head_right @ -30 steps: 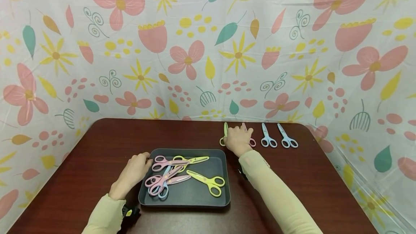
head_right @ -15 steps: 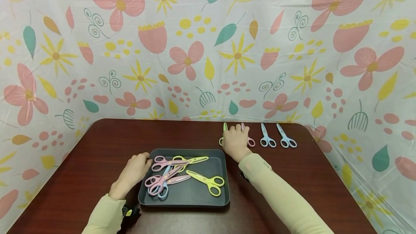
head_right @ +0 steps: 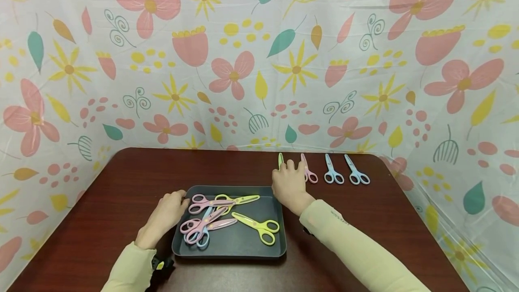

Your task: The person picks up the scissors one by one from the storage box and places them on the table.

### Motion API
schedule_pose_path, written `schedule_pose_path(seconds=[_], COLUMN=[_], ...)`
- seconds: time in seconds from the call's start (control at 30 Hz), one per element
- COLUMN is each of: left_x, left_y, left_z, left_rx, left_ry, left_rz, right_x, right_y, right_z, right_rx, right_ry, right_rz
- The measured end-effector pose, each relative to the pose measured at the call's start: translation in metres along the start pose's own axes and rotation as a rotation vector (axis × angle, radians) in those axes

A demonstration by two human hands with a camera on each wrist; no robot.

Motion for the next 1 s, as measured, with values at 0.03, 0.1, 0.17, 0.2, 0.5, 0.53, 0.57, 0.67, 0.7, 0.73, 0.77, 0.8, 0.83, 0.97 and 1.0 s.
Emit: schedule_pose_path(seconds=[0.03, 0.1, 0.17, 0.2, 0.5, 0.53, 0.57, 0.67, 0.7, 0.73, 0.77, 0.8, 0.83, 0.97, 1.0], left_x=[0.000, 0.001, 0.001, 0.001, 0.001, 0.001, 0.001, 0.000, 0.000, 0.000, -0.001, -0.001, -0.001, -0.001, -0.001], left_y=[0.000, 0.001, 0.001, 0.001, 0.001, 0.000, 0.000, -0.001, -0.001, -0.002, -0.002, -0.002, -0.002, -0.002, -0.002], left_z=[0.000, 0.000, 0.000, 0.000, 0.000, 0.000, 0.000, 0.001, 0.001, 0.000, 0.000, 0.000, -0.001, -0.002, -0.002], left_rx=[-0.002, -0.001, 0.000, 0.000, -0.001, -0.001, 0.000, 0.006, 0.009, 0.010, 0.012, 0.013, 0.016, 0.014, 0.016], left_ry=[0.000, 0.001, 0.000, -0.001, 0.009, 0.010, 0.009, 0.000, -0.004, -0.006, -0.009, -0.011, -0.013, -0.013, -0.013], left_rz=[-0.001, 0.001, 0.005, 0.006, 0.004, 0.004, 0.006, 0.011, 0.012, 0.014, 0.016, 0.018, 0.020, 0.020, 0.020], right_x=[-0.001, -0.003, -0.005, -0.006, -0.014, -0.014, -0.014, -0.015, -0.016, -0.016, -0.016, -0.016, -0.016, -0.016, -0.017], right_y=[0.002, 0.006, 0.010, 0.012, 0.029, 0.031, 0.033, 0.039, 0.040, 0.042, 0.043, 0.045, 0.046, 0.050, 0.051], right_z=[-0.002, -0.006, -0.009, -0.011, -0.032, -0.035, -0.038, -0.047, -0.049, -0.052, -0.054, -0.055, -0.057, -0.064, -0.065], right_rx=[-0.013, -0.038, -0.063, -0.076, -0.174, -0.185, -0.195, -0.223, -0.230, -0.236, -0.242, -0.248, -0.253, -0.273, -0.276], right_ry=[-0.016, -0.038, -0.054, -0.063, -0.093, -0.088, -0.085, -0.081, -0.079, -0.078, -0.076, -0.071, -0.068, -0.064, -0.060], right_rz=[-0.003, -0.011, -0.011, -0.011, -0.012, -0.008, -0.004, 0.001, 0.002, 0.001, -0.001, -0.001, -0.002, 0.006, 0.009])
Point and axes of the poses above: each hand's wrist, its own z-axis towards the middle knuckle, its own x-axis out of the palm, y = z × x, the point moved 4 cm from there along z, towards the middle knuckle, and after that the axes turned 1 degree about x, right-handed, at the moved point
